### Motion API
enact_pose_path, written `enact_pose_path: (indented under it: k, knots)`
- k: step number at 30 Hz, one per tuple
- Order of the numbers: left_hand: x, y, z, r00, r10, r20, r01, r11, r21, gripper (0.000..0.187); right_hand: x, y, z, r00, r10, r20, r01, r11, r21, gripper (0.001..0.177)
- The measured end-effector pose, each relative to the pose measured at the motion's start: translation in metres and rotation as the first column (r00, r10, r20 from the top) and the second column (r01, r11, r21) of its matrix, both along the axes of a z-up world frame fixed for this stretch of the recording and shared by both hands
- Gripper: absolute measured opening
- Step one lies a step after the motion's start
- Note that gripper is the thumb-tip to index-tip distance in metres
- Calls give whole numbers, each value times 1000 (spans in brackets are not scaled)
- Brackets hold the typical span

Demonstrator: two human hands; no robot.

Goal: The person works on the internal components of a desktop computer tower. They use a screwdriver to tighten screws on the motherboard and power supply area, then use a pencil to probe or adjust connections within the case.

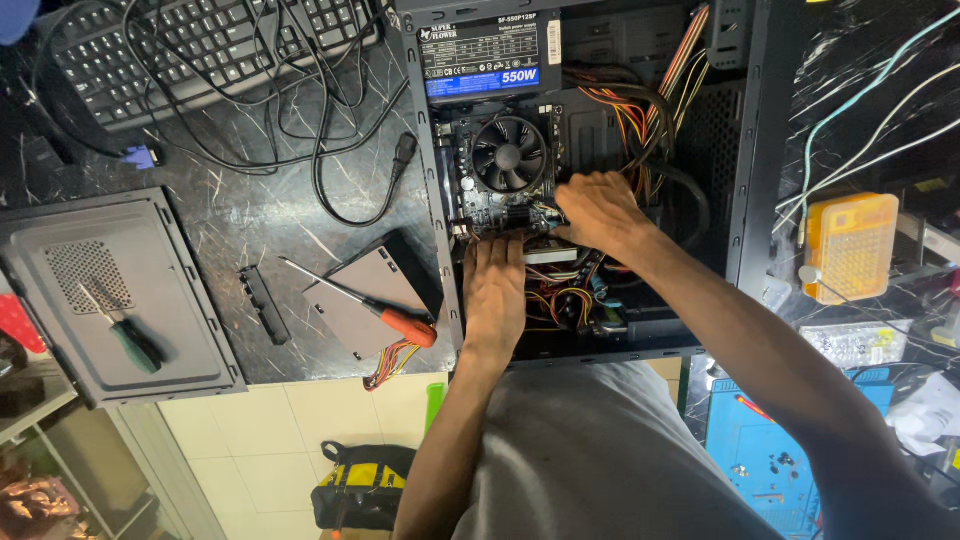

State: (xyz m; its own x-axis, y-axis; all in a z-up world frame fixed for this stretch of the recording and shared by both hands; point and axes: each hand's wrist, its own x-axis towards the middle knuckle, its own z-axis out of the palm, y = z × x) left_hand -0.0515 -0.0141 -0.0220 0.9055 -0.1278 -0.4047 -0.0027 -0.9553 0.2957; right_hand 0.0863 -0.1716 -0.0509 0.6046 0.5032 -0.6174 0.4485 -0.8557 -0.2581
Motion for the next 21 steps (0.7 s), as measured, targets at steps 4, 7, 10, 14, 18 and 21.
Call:
enact_pose_path:
  k: [4, 7, 10, 14, 18, 21]
  knots:
    - [1, 1, 2, 1000, -5, -28, 5, 1000, -10, 59, 6, -3, 12, 999, -23, -23, 25, 997, 68, 31]
    - [3, 1, 10, 1000, -23, 8, 23, 999, 32, 57, 10, -4, 18, 998, -13, -56, 18, 995, 93, 30]
    - [1, 0, 7, 1000, -26, 9, 25, 999, 22, 53, 10, -8, 15, 996, -12, -83, 18, 997, 78, 31]
    - [1, 0, 4, 999, -32, 16, 31, 999, 36, 50, 12, -13, 11, 997, 19, -78, -12, 996, 90, 31]
    - [5, 1, 19, 997, -51, 57, 49, 998, 46, 47, 15, -18, 9, 996, 29, -80, -17, 988, 155, 37]
    - [0, 1, 9, 996, -64, 68, 61, 997, 57, 46, 14, -21, 3, 996, 54, -64, -41, 983, 180, 40]
